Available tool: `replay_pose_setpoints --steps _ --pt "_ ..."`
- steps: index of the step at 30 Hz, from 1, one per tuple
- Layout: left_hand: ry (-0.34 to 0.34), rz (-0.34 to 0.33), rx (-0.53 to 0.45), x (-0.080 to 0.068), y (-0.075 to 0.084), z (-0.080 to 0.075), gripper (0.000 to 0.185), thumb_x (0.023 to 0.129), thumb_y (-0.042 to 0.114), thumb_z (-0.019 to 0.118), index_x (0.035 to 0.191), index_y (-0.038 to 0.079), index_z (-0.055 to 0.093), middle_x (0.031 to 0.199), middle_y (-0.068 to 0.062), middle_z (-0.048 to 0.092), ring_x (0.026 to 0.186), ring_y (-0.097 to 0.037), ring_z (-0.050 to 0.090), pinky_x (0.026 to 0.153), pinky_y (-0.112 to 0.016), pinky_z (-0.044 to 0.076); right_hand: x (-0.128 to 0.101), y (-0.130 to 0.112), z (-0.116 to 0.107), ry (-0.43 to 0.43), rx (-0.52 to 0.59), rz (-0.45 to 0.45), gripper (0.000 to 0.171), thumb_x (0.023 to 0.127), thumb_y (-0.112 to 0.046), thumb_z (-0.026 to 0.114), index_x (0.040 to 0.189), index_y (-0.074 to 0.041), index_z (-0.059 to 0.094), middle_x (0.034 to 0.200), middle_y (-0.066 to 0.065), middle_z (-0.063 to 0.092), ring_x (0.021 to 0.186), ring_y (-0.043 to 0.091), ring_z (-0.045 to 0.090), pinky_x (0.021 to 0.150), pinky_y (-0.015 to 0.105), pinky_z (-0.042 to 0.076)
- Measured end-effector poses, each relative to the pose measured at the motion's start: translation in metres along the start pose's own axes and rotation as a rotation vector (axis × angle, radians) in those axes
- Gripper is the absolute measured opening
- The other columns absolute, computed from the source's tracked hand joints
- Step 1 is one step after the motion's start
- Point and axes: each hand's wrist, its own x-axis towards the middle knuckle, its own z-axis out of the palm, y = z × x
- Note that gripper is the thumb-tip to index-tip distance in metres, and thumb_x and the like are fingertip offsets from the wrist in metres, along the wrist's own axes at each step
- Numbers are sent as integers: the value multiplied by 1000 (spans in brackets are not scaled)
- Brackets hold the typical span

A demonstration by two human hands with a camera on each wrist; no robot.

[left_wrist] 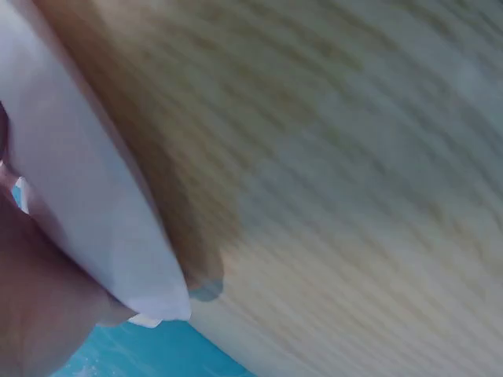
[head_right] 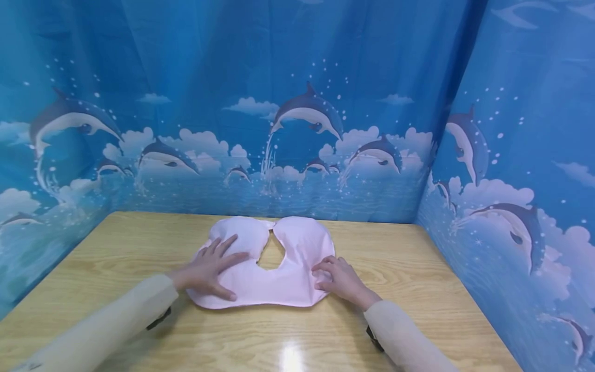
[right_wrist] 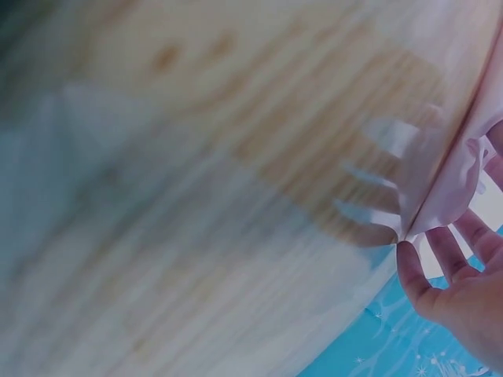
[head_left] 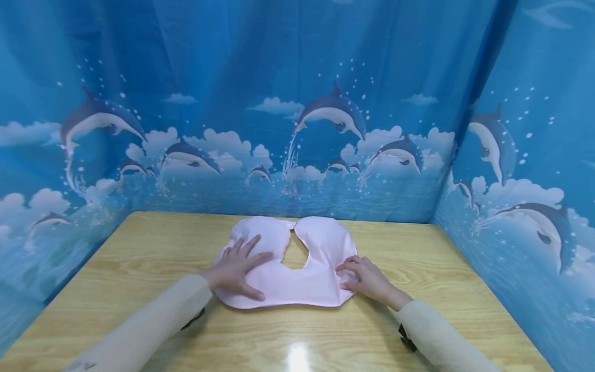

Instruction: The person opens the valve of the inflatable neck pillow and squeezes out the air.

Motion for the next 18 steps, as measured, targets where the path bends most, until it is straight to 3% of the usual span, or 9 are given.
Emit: replay_pose_setpoints --steps 7,18 --pt "104 24 45 2 -4 12 97 55 79 61 139 37 34 154 -11 4 135 -51 1 97 -73 15 0 0 0 7 -1 -20 33 78 -31 70 107 -15 66 103 4 59 91 22 51 77 38 42" --pt "199 50 118 5 -4 16 92 58 78 60 137 35 39 151 -13 17 132 -48 19 91 -70 29 2 0 0 -22 6 9 33 79 -30 69 108 -16 66 106 4 58 93 21 51 78 38 42"
